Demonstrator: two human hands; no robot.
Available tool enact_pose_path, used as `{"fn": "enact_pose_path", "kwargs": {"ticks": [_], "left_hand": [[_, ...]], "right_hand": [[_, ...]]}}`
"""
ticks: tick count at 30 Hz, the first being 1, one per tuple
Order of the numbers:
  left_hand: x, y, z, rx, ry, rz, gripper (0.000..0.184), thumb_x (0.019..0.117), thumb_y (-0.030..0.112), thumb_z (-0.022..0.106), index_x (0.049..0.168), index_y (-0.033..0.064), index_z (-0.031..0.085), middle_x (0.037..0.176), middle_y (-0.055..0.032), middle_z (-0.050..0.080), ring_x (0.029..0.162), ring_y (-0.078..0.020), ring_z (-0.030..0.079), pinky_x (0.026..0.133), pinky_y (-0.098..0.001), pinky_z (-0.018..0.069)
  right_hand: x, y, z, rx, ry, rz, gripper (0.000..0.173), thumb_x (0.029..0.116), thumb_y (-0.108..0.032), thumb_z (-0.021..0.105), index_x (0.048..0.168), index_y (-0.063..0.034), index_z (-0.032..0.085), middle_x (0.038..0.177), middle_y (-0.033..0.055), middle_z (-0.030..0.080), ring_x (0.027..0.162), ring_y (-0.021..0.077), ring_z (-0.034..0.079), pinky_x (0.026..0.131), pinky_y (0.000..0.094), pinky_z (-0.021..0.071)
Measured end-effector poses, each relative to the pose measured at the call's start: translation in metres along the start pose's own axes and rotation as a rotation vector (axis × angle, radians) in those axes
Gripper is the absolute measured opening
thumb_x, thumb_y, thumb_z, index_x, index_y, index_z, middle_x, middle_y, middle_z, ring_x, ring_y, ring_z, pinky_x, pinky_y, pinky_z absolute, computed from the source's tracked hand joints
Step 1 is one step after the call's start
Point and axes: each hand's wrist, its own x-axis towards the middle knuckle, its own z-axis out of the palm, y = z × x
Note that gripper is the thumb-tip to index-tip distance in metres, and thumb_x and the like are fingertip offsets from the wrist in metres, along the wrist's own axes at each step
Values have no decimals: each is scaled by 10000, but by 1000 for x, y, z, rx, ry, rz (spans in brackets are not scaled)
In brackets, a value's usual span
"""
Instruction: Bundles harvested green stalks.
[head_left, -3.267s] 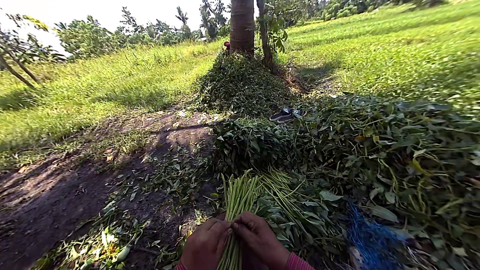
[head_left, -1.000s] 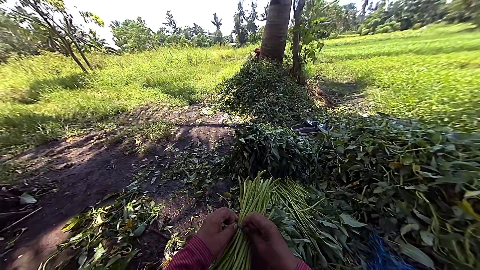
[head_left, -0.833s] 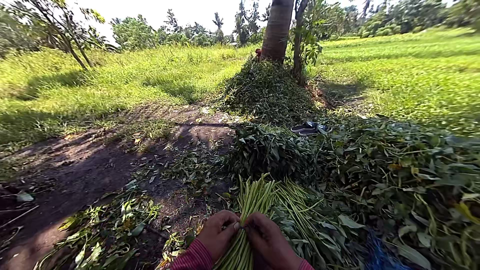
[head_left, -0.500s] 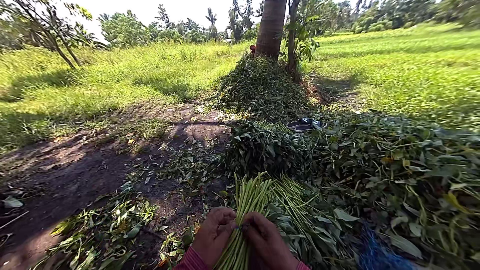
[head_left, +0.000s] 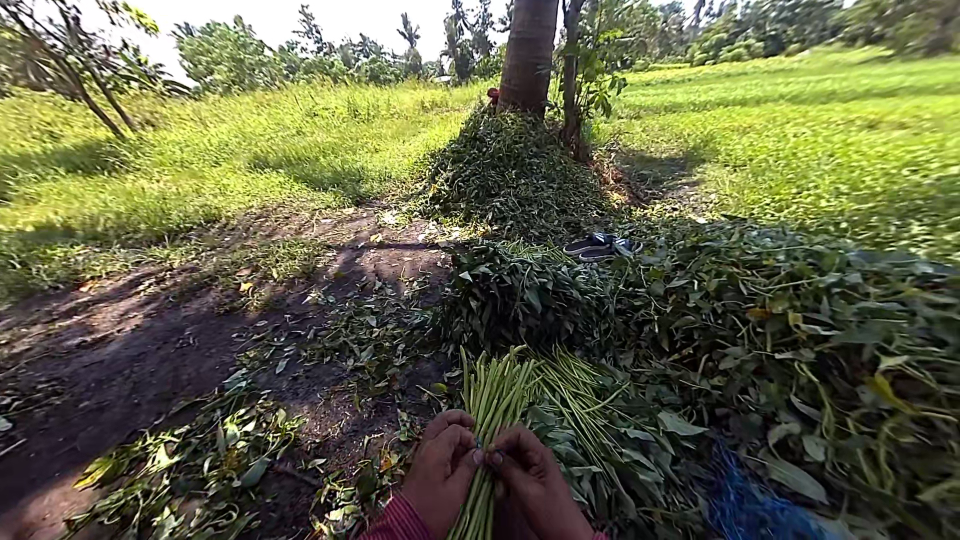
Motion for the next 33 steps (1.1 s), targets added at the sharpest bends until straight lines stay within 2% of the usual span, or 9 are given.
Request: {"fn": "enact_pose_path", "kwargs": {"ticks": [3,6,8,12,16,19,23,30,33], "left_hand": [[-3,4,7,167,68,79,153,936,167,599,864,65,688,1293,-113,636,1280,-243,568,1064,-405,487],[-3,9,7,151,51,22,151,945,154,599,877,53,688,1304,-103,631,1276,-201,571,1056,-363,496],[-3,12,5,163,56,-31,142,941,165,615,878,56,683,1311,-89,630,1258,-187,585,1026,-371,515],[-2,23,3,408,111,18,123,883,187,655,840,77,689,1302,-82,660,1263,-282,600,1011,-592,465],[0,18,13,651,265,334,153,877,161,569,798,128,696,1220,-35,717,1235,-253,634,965,-523,506],[0,8,14,627,289,496,230,967,160,518,820,145,694,1254,-13,703,1297,-233,581,1036,-458,474],[-2,7,13,583,302,467,225,963,204,545,815,182,713,1264,-5,694,1318,-238,555,1076,-466,436],[-4,3,15,590,355,423,148,899,253,613,775,215,683,1272,0,686,1303,-250,556,1062,-487,426],[-7,2,18,595,366,431,165,922,252,592,782,209,668,1275,-4,681,1307,-251,550,1063,-485,424]], "right_hand": [[-2,4,-1,-30,-34,-49,71,1001,-30,603,1062,-17,635,980,46,655,649,70,597,569,232,546],[-3,7,-5,-166,-95,-155,82,1002,-30,599,1048,-20,667,1001,70,640,694,84,610,603,239,561],[-4,9,-7,-323,-117,-297,102,994,-13,597,1040,-21,688,1067,110,666,858,124,668,738,270,601],[-7,8,-1,-727,20,-590,123,963,-56,654,990,-137,743,1207,106,640,1035,142,655,892,293,589],[4,2,-5,-893,63,-745,189,954,-59,649,1002,-216,743,1345,71,619,1310,214,555,1086,400,497],[5,1,-6,-860,6,-664,186,954,-3,627,985,-140,749,1181,99,668,1127,180,653,963,319,576],[-1,-4,0,-767,42,-515,178,963,-12,613,1007,-112,753,992,81,680,964,141,675,856,264,591],[-10,-24,8,-132,115,162,95,966,-45,644,1051,-10,672,887,61,687,700,125,667,629,277,588],[-6,-31,6,45,127,372,121,962,-63,663,1066,-1,663,855,88,690,673,151,667,614,294,583]]}}
